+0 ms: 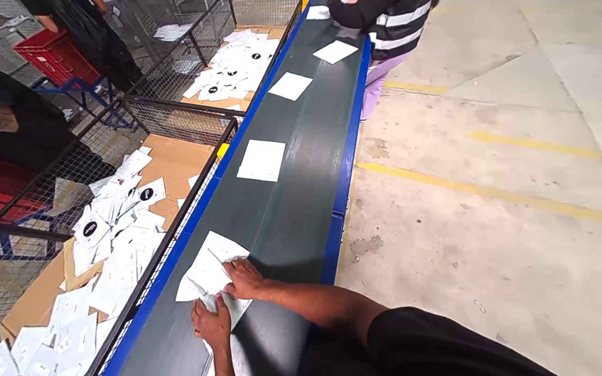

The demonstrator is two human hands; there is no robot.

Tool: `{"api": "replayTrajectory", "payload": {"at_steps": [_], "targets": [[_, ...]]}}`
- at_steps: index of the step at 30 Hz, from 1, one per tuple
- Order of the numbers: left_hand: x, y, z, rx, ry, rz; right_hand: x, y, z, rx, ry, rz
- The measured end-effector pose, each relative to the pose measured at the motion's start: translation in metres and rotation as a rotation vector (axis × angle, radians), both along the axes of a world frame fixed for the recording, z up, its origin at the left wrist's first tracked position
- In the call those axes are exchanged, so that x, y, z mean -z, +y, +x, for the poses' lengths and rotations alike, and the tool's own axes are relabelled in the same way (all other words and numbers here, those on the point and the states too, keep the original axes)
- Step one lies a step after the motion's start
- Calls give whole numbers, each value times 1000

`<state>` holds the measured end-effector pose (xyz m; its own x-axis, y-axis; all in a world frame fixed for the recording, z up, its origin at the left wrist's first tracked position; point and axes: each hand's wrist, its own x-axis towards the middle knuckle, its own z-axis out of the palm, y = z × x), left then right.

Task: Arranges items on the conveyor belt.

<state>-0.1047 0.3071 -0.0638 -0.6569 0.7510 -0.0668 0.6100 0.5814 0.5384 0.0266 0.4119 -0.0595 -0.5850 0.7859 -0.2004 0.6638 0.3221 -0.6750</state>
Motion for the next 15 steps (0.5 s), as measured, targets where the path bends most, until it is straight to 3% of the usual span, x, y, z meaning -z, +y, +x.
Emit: {"api": "replayTrajectory", "payload": {"at_steps": [7,10,12,15], "targets": [[-34,-58,-13,-506,-797,299,4,-48,12,-245,209,-135],[-40,-86,-12,-423,-1072,238,-3,-69,26,-350,295,-281],[-41,-105,-7,-322,-1121,210,-11,-70,37,-406,337,-368],[-36,-133,-16,-241,-1107,234,-28,-29,54,-240,317,-65]]}}
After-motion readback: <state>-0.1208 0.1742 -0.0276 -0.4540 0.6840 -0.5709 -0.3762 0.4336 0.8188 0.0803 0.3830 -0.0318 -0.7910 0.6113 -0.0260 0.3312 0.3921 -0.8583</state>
